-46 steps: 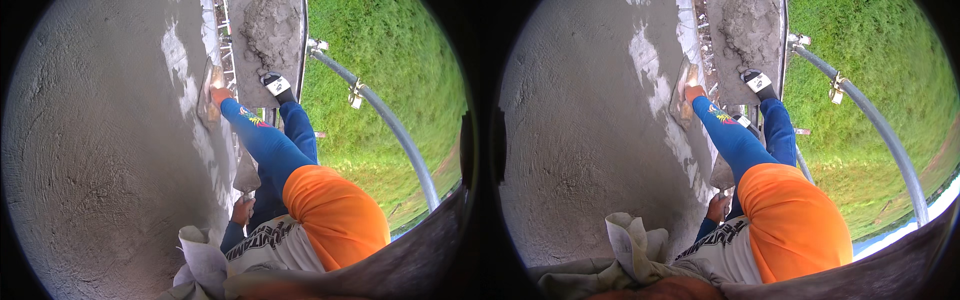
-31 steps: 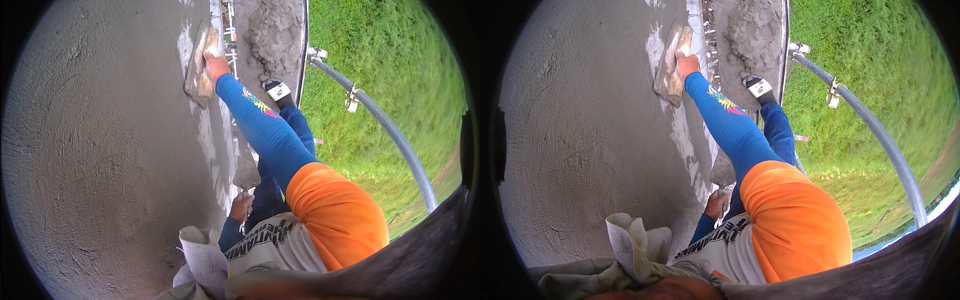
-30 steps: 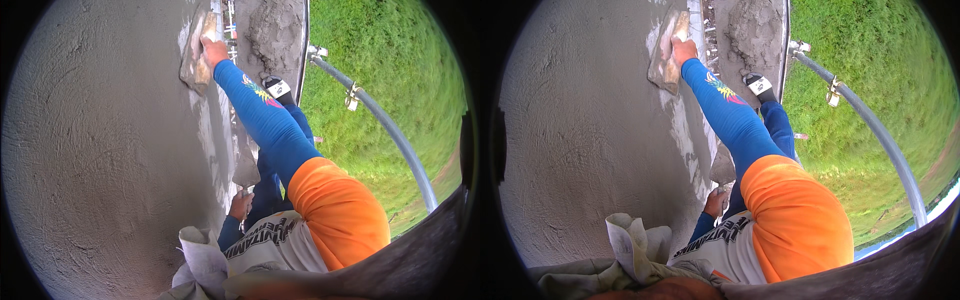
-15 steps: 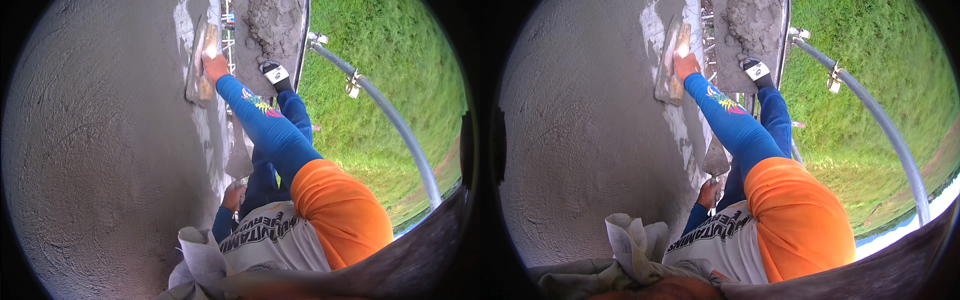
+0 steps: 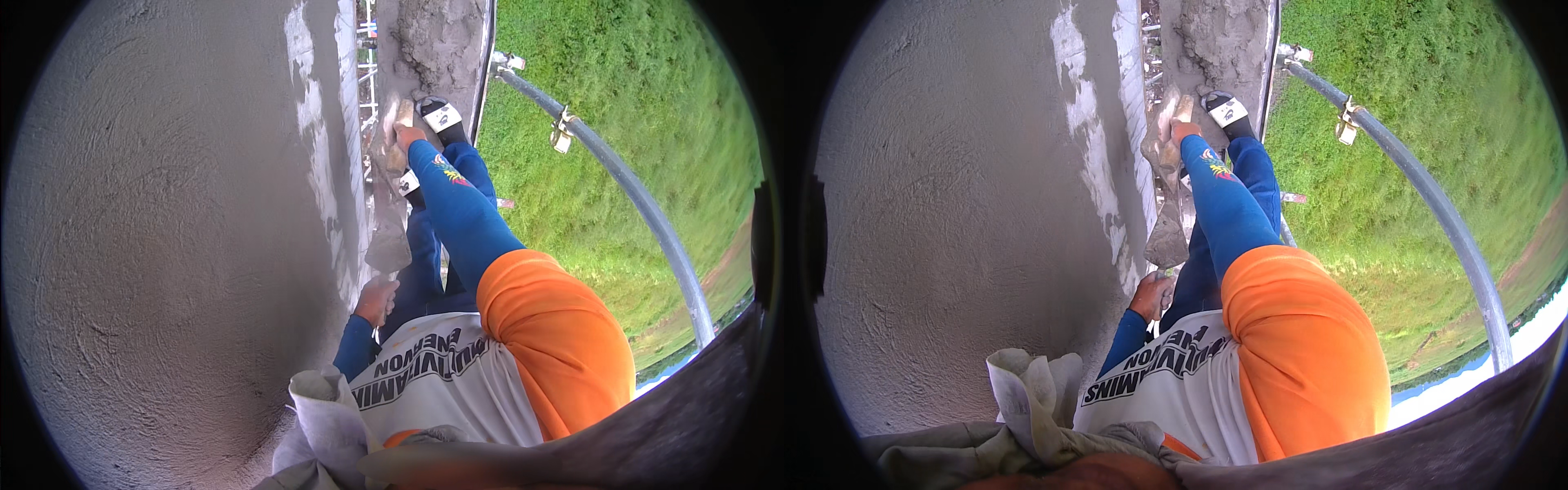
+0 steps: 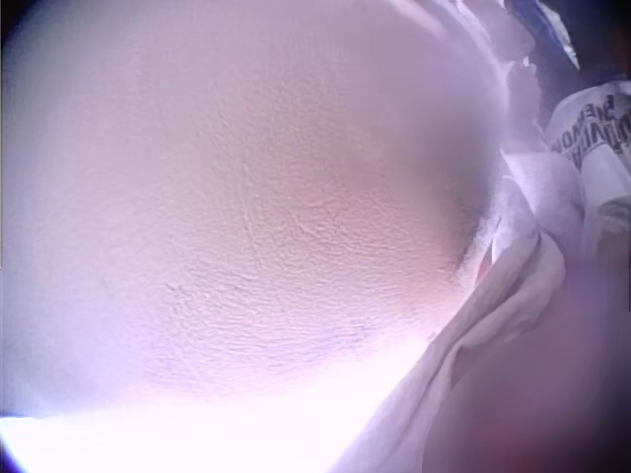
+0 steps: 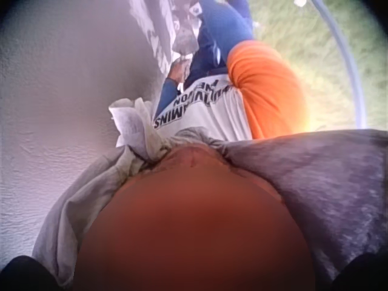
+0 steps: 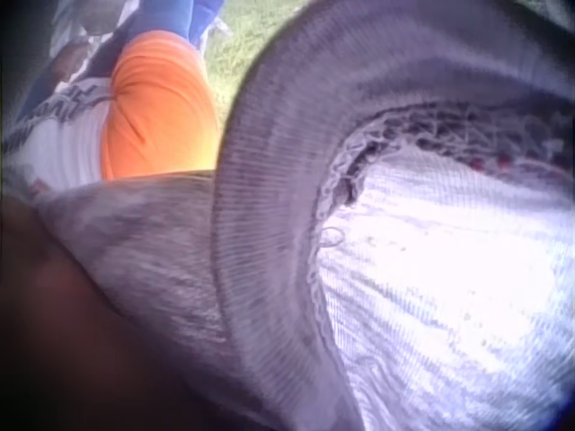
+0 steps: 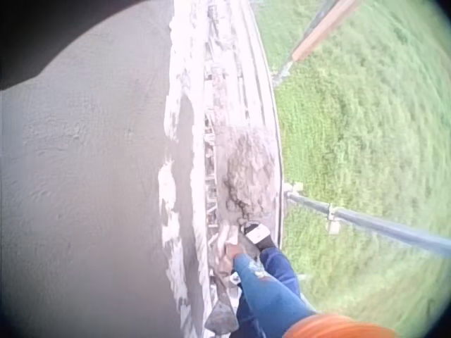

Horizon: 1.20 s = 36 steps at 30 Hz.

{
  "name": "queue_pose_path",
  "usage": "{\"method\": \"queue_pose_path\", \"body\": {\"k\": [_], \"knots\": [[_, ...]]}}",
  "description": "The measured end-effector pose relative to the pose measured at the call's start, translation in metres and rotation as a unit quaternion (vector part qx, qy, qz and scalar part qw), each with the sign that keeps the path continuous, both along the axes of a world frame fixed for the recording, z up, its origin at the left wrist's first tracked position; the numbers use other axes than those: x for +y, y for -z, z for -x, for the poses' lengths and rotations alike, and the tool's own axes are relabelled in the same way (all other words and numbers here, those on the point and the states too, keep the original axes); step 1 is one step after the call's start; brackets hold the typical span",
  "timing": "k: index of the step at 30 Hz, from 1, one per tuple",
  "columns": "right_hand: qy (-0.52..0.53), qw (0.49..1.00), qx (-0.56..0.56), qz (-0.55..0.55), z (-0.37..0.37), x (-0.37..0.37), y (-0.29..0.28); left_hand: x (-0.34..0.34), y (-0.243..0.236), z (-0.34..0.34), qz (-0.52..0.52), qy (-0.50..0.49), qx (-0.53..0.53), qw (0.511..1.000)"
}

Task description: The person scoops wet cement from a scaffold platform with a trowel and applies it to a vertical wall. They then smooth the surface with a wooden float, repeating the process to cover more area.

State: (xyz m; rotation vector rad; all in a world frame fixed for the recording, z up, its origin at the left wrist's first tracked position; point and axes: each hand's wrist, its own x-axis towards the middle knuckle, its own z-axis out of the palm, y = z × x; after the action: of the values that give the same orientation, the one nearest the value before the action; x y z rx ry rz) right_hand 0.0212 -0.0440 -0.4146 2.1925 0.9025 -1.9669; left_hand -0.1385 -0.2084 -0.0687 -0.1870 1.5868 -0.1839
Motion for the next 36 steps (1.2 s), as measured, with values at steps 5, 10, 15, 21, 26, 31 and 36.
{"method": "queue_pose_path", "body": {"k": [5, 10, 15, 21, 26, 31, 36], "knots": [[0.122, 0.978, -0.16, -0.054, -0.147, 0.093, -0.082, 0.045, -0.007, -0.027, -0.101, 0.049, -0.007, 0.994], [0.032, 0.952, -0.256, -0.166, -0.228, 0.123, -0.24, 0.122, -0.031, -0.072, -0.258, 0.027, -0.026, 0.965], [-0.044, 0.935, -0.244, -0.253, -0.228, 0.102, -0.349, 0.21, -0.058, -0.144, -0.368, -0.036, -0.076, 0.926], [-0.013, 0.908, -0.192, -0.372, -0.182, 0.072, -0.396, 0.27, -0.071, -0.208, -0.414, -0.07, -0.088, 0.903], [-0.009, 0.914, -0.105, -0.392, -0.163, 0.066, -0.439, 0.277, -0.082, -0.205, -0.443, -0.09, -0.078, 0.889], [-0.056, 0.901, -0.042, -0.428, -0.171, 0.063, -0.461, 0.283, -0.093, -0.195, -0.456, -0.088, -0.119, 0.878], [-0.149, 0.843, -0.084, -0.51, -0.213, 0.035, -0.49, 0.288, -0.089, -0.2, -0.446, -0.047, -0.159, 0.88]]}}
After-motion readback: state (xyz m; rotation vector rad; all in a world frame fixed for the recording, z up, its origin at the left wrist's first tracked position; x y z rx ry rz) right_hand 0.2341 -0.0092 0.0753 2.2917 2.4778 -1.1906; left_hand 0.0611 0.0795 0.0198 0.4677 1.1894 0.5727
